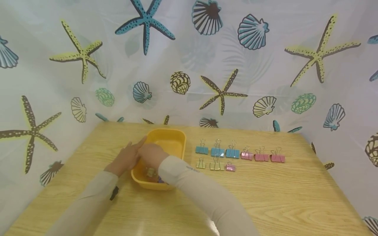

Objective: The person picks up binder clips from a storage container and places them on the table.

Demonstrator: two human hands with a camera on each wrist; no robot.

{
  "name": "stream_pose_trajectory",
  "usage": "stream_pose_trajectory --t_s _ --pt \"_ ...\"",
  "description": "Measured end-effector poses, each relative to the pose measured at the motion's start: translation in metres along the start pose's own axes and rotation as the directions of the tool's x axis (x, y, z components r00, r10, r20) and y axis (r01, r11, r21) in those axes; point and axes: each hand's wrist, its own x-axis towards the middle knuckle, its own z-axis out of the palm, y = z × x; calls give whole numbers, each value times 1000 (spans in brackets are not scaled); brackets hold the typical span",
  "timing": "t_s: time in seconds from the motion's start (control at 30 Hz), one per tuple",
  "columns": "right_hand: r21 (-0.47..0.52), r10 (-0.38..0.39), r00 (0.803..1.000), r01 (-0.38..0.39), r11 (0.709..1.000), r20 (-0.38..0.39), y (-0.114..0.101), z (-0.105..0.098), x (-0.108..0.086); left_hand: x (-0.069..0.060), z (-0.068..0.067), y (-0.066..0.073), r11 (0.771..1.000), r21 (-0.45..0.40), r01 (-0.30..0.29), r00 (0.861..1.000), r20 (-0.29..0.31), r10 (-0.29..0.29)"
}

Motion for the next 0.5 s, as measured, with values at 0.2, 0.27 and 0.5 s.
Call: stream_pose_trajectory --t_s 0.2,0.27,0.5 --pt "-59 13 1000 -14 998 -14 4 -5 -5 0 0 0 1000 -12 12 1000 -4 -12" --pt "-56 14 1000 -14 998 -14 6 -6 -6 0 0 1 1000 -16 15 1000 -4 -15" --pt "-97 1 1000 0 995 7 7 -9 -5 0 -1 1 1000 -19 14 1000 0 -14"
